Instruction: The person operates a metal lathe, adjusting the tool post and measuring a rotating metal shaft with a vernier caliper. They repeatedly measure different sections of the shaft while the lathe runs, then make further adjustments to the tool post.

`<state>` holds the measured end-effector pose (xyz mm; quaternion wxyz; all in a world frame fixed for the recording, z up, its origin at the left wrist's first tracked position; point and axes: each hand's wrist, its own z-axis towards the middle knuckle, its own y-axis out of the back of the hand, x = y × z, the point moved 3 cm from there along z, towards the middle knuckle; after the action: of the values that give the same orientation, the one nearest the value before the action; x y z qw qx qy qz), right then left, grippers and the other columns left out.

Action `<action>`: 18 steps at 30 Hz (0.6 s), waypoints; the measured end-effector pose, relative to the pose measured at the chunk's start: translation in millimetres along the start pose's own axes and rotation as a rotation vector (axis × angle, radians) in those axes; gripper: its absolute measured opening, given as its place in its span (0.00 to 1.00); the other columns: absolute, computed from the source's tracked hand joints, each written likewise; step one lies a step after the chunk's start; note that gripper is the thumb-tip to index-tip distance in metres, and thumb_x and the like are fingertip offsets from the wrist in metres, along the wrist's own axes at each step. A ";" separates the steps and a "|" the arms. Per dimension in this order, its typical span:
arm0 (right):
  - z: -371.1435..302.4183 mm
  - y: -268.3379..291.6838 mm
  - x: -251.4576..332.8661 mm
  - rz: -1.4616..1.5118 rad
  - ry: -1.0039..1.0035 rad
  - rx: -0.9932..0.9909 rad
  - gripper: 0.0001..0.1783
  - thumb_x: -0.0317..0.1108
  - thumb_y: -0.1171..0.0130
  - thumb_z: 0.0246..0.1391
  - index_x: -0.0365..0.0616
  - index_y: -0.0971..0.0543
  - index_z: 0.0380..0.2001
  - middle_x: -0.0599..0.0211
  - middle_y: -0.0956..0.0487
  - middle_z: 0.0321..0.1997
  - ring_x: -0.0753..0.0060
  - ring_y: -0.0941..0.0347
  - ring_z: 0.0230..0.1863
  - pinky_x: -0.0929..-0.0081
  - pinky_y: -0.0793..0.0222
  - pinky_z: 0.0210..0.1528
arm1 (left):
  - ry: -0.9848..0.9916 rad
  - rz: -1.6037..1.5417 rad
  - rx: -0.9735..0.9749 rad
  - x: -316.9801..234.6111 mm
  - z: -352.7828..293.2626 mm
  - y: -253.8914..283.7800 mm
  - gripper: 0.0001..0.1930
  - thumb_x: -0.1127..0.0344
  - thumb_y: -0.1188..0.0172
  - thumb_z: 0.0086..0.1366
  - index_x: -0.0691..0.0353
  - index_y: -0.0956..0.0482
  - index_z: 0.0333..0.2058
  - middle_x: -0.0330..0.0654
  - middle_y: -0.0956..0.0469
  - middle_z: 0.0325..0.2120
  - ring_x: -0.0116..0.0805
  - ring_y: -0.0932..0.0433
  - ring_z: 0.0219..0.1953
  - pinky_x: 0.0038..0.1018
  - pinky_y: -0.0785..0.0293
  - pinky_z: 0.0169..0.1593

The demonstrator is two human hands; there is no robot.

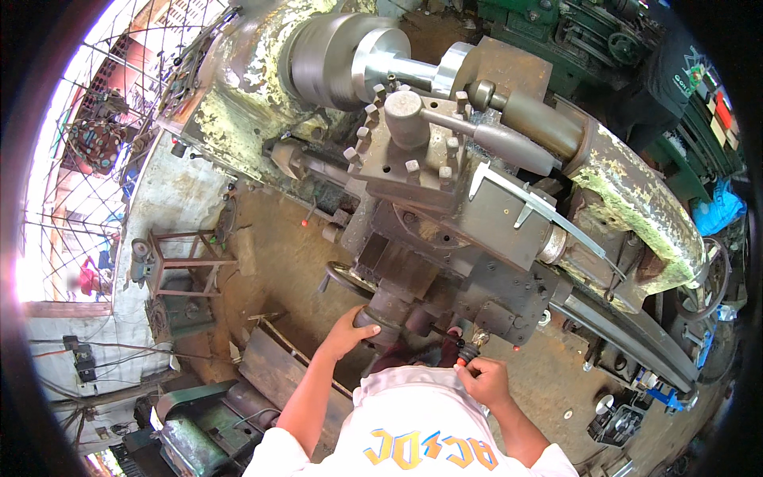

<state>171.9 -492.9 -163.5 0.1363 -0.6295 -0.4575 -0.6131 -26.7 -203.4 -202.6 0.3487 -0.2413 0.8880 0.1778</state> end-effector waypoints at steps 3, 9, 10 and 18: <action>4.7 2.2 3.9 -0.047 0.018 0.030 0.19 0.39 0.27 0.50 0.37 0.21 0.15 0.54 0.26 0.13 0.59 0.31 0.13 0.65 0.36 0.19 | 0.003 0.129 -0.027 -3.1 -4.8 0.8 0.42 0.57 0.22 0.52 0.72 0.28 0.62 0.52 0.20 0.53 0.42 0.22 0.56 0.34 0.30 0.63; 14.2 7.5 7.2 -0.156 -0.030 0.120 0.25 0.44 0.28 0.53 0.36 0.22 0.13 0.50 0.31 0.10 0.54 0.33 0.10 0.60 0.38 0.19 | -0.076 0.236 0.122 -18.4 0.4 2.3 0.41 0.55 0.20 0.49 0.71 0.25 0.59 0.51 0.18 0.51 0.43 0.20 0.54 0.36 0.28 0.61; 14.7 7.6 7.7 -0.168 -0.052 0.129 0.25 0.44 0.29 0.53 0.35 0.22 0.13 0.50 0.30 0.10 0.53 0.33 0.10 0.60 0.38 0.19 | -0.064 0.261 0.083 -18.4 0.4 2.1 0.41 0.54 0.21 0.49 0.71 0.25 0.58 0.52 0.17 0.50 0.44 0.20 0.53 0.36 0.28 0.60; 13.0 6.3 12.0 -0.170 -0.080 0.107 0.25 0.44 0.29 0.53 0.35 0.21 0.13 0.50 0.30 0.10 0.53 0.32 0.10 0.61 0.37 0.19 | -0.046 0.346 -0.009 -15.1 0.2 -2.3 0.41 0.48 0.22 0.47 0.71 0.22 0.55 0.56 0.16 0.48 0.49 0.18 0.52 0.37 0.26 0.58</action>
<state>182.9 -481.9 -153.1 0.0989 -0.6041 -0.5465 -0.5715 -15.6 -200.6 -192.5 0.3322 -0.0820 0.9073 0.2445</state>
